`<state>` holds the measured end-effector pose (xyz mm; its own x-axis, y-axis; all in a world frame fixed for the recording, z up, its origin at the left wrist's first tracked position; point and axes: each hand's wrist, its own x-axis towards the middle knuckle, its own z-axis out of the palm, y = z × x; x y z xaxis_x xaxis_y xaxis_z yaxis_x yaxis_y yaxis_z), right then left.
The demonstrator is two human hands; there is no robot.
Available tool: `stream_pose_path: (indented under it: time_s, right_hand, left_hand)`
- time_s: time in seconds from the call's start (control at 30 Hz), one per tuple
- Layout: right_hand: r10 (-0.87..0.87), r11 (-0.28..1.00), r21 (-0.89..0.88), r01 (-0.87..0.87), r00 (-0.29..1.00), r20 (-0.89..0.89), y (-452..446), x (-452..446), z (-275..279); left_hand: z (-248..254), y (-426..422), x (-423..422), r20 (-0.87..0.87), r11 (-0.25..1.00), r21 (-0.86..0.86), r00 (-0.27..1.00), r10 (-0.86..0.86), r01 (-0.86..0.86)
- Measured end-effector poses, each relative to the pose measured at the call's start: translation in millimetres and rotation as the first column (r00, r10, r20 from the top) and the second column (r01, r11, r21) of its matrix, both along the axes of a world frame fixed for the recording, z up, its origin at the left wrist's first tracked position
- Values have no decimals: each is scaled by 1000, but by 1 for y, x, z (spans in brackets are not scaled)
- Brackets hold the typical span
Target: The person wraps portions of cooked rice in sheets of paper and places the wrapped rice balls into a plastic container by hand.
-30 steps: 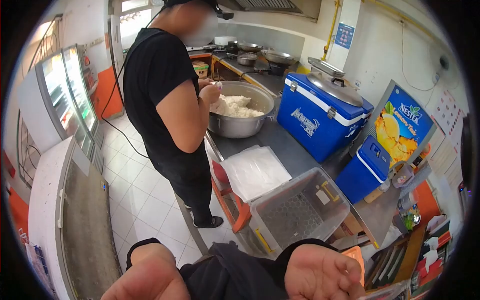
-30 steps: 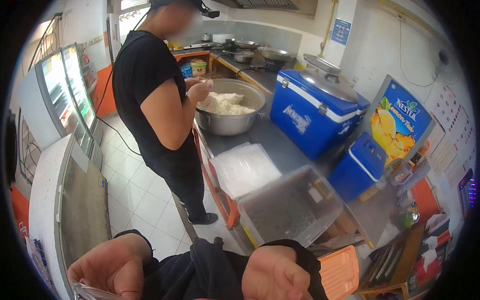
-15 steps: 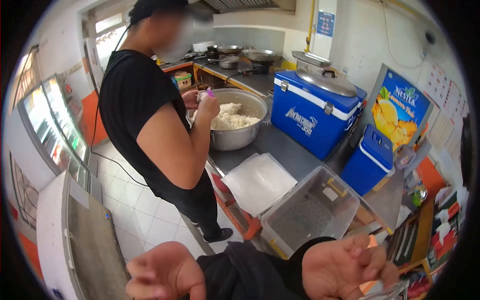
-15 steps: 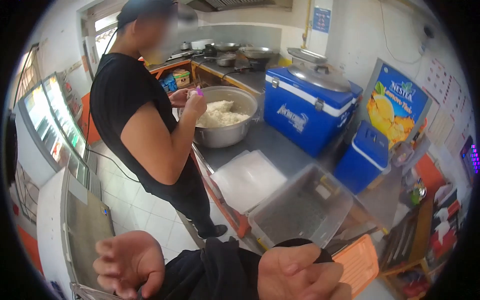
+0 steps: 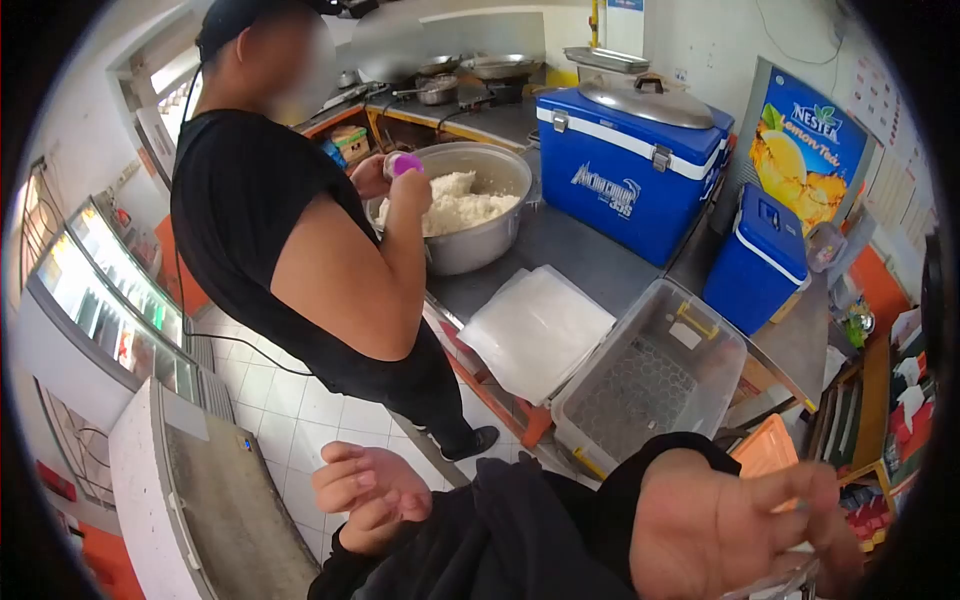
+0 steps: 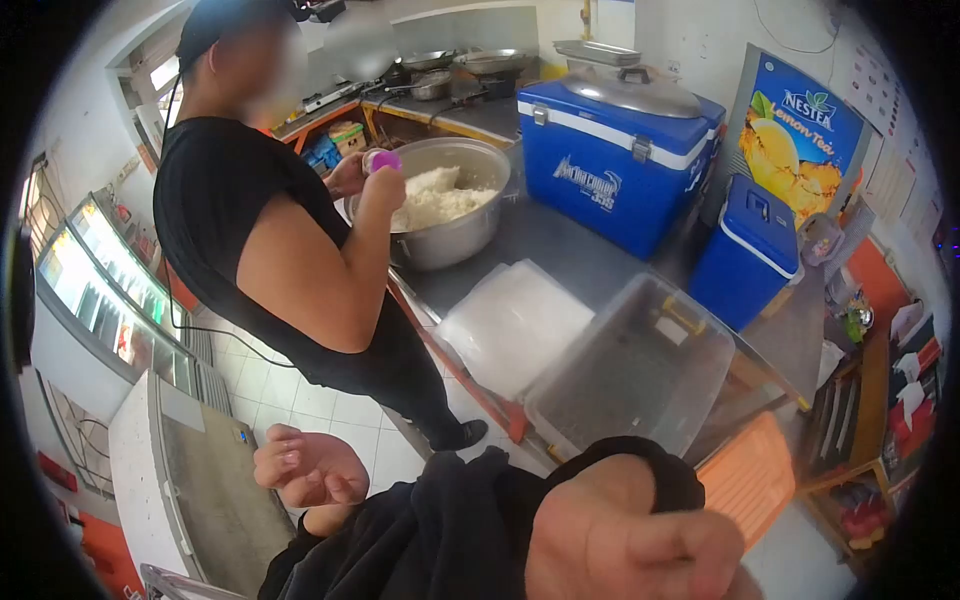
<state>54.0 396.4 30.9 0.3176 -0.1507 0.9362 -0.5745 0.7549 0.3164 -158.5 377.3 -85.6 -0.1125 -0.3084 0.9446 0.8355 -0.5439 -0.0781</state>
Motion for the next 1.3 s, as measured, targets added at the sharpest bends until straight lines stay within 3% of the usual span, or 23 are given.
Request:
stream_pose_path:
  time_s: [0.13, 0.23, 0.27, 0.37, 0.47, 0.5, 0.53, 0.63, 0.67, 0.7, 0.73, 0.77, 0.8, 0.83, 0.87, 0.9, 0.97, 1.03, 1.1, 1.13, 1.2, 1.23, 1.3]
  right_hand:
    - [-255, 966, -41, 254, 925, -281, 7, -13, -35]
    - [-692, 722, 90, 686, 719, 67, 15, 25, -78]
    - [-612, 791, 156, 592, 765, 200, 15, 32, -78]
    - [-550, 818, 270, 508, 828, 108, 54, 17, -67]
    - [-362, 865, 189, 465, 839, -406, 58, 13, -38]
    - [-365, 861, 195, 469, 838, -406, 47, 25, -46]
    - [-620, 752, 141, 644, 764, -179, 27, 34, -55]
    - [-532, 766, -226, 602, 394, -750, 32, -5, -81]
    - [-582, 799, -101, 593, 719, -380, 34, 0, -92]
    - [-568, 823, -59, 565, 815, -115, 39, 0, -100]
    - [-536, 833, -60, 550, 829, 158, 42, 0, -108]
    - [-533, 827, -85, 555, 824, 192, 46, 4, -111]
    - [-529, 820, -110, 561, 818, 226, 49, 8, -115]
    - [-527, 772, 24, 636, 618, 583, 52, 32, -121]
    - [-474, 737, 185, 650, 303, 827, 55, 54, -128]
    - [-478, 744, 190, 640, 312, 821, 59, 69, -145]
    - [107, 843, -9, 538, -150, 983, 62, 97, -190]
    - [547, 769, -269, 579, -380, 746, 60, 138, -213]
    - [821, 567, -634, 526, -301, 485, 60, 158, -185]
    - [816, 574, -634, 518, -305, 491, 61, 163, -179]
    - [926, 307, -934, 181, -282, 250, 61, 165, -169]
    - [939, 181, -981, 64, -307, 153, 61, 160, -161]
    - [530, 696, -718, -29, -653, 541, 73, 130, -132]
  left_hand:
    - [-5, 3, -1, 22, 999, -26, 999, 28, -28]
    - [-7, 3, -5, -3, 996, -49, 997, 78, -78]
    - [-7, 2, -7, 1, 996, -46, 997, 80, -80]
    - [-6, 0, -14, -96, 996, -69, 994, 50, -57]
    - [-5, -4, -15, -84, 994, -79, 994, 73, -80]
    - [0, -6, -13, -35, 995, -85, 998, 45, -48]
    - [5, -7, -10, 18, 996, -86, 1000, 14, -13]
    - [34, -20, 12, -113, 889, 98, 892, -437, 448]
    - [46, -19, 25, -175, 774, 236, 809, -560, 587]
    - [44, -20, 25, -163, 777, 241, 813, -559, 582]
    - [40, -20, 24, -361, 466, 11, 438, -823, 885]
    - [36, -19, 22, -426, 80, -279, -49, -903, 957]
    - [30, -17, 20, -343, -281, -553, -522, -781, 785]
    - [25, -14, 18, -130, -526, -744, -861, -491, 412]
    - [20, -11, 16, 163, -591, -804, -981, -107, -69]
    - [13, -6, 10, 165, -584, -809, -979, -122, -63]
    - [-15, -2, -10, 341, -727, -667, -801, -492, 162]
    - [-47, -6, -32, 551, -721, -533, -465, -693, 442]
    - [-68, -16, -39, 731, -555, -443, -74, -678, 705]
    - [-69, -21, -35, 823, -643, -350, -104, -558, 681]
    - [-67, -16, -6, 640, -655, -270, -376, -670, 706]
    - [-57, -10, 1, 643, -657, -264, -379, -666, 706]
    - [-33, 8, 7, 496, -609, -676, -355, -792, 415]
